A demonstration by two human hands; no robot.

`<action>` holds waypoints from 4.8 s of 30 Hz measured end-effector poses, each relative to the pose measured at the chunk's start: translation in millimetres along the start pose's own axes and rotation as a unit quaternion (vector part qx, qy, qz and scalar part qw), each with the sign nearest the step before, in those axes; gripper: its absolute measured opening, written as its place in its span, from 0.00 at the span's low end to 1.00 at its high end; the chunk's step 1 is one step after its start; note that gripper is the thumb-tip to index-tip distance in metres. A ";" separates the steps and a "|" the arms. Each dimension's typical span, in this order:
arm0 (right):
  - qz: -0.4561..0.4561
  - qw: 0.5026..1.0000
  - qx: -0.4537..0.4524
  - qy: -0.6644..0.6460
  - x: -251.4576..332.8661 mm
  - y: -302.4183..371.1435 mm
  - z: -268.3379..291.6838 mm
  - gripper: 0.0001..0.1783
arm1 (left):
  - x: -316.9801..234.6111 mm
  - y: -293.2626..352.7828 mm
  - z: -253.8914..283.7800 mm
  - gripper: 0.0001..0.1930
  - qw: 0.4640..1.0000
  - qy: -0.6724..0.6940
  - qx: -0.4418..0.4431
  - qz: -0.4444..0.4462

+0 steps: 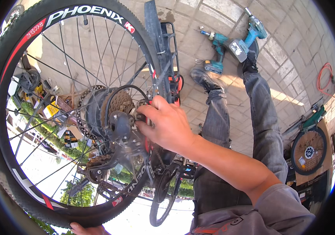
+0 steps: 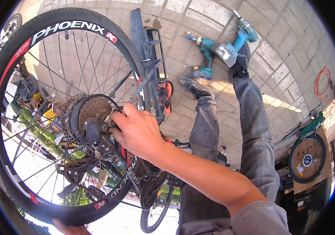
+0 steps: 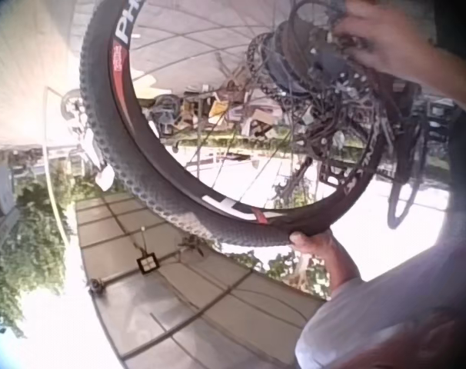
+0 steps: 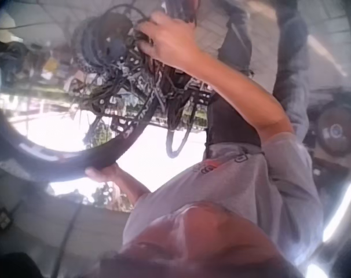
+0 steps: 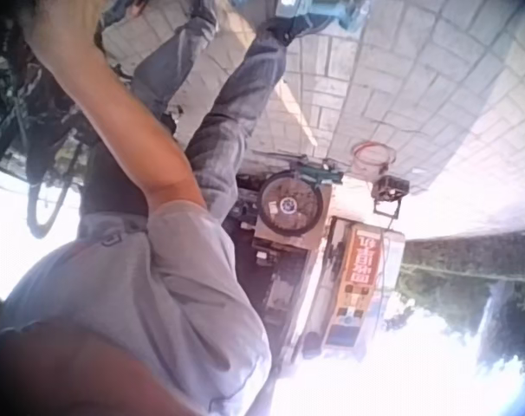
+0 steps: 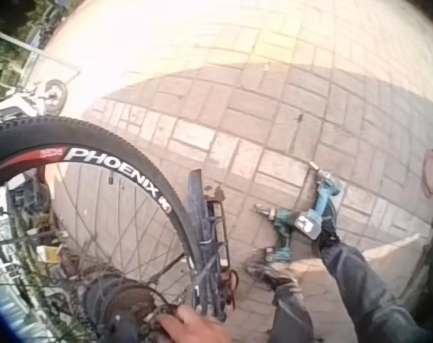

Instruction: The person removes the rear wheel of a mountain bike using a cordless impact wrench, then removes the tire from the rim. They install a new tire onto the rim and reattach the wheel to the bike frame, securing it with the impact wrench.

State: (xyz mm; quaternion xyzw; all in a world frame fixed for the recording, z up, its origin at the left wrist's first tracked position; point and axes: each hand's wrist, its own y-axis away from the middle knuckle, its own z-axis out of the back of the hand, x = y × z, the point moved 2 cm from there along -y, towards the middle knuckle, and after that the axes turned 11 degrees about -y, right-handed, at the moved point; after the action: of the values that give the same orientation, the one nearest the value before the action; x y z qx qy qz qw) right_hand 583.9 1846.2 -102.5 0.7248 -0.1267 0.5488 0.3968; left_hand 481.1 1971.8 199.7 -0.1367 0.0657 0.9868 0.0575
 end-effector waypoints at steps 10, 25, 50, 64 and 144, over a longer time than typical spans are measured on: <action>0.008 0.998 0.035 -0.057 -10.1 -8.2 6.5 0.14 | 13.6 -4.3 12.3 0.52 1.000 0.008 -0.005 -0.003; -0.026 0.979 0.024 -0.198 -23.4 -3.9 66.3 0.16 | 14.3 -4.8 4.2 0.43 0.999 0.028 -0.042 0.007; -0.472 0.782 -0.403 0.064 -361.4 -101.4 315.6 0.33 | 30.6 -30.8 2.1 0.35 0.967 -0.227 -0.075 -0.085; -0.376 0.899 -0.220 -0.040 -62.3 -43.3 370.0 0.15 | 38.6 -12.3 35.8 0.43 0.987 -0.156 0.006 -0.027; -0.494 0.075 0.613 0.612 76.2 -240.3 -404.4 0.07 | -54.7 -77.4 21.7 0.46 0.401 0.166 -0.243 0.867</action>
State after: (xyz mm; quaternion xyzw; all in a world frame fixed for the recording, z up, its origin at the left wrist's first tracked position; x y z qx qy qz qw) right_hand 479.5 2311.2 -105.6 0.0248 0.9278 0.3663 -0.0658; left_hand 537.9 2045.9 226.8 -0.1758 -0.0852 0.4392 -0.8769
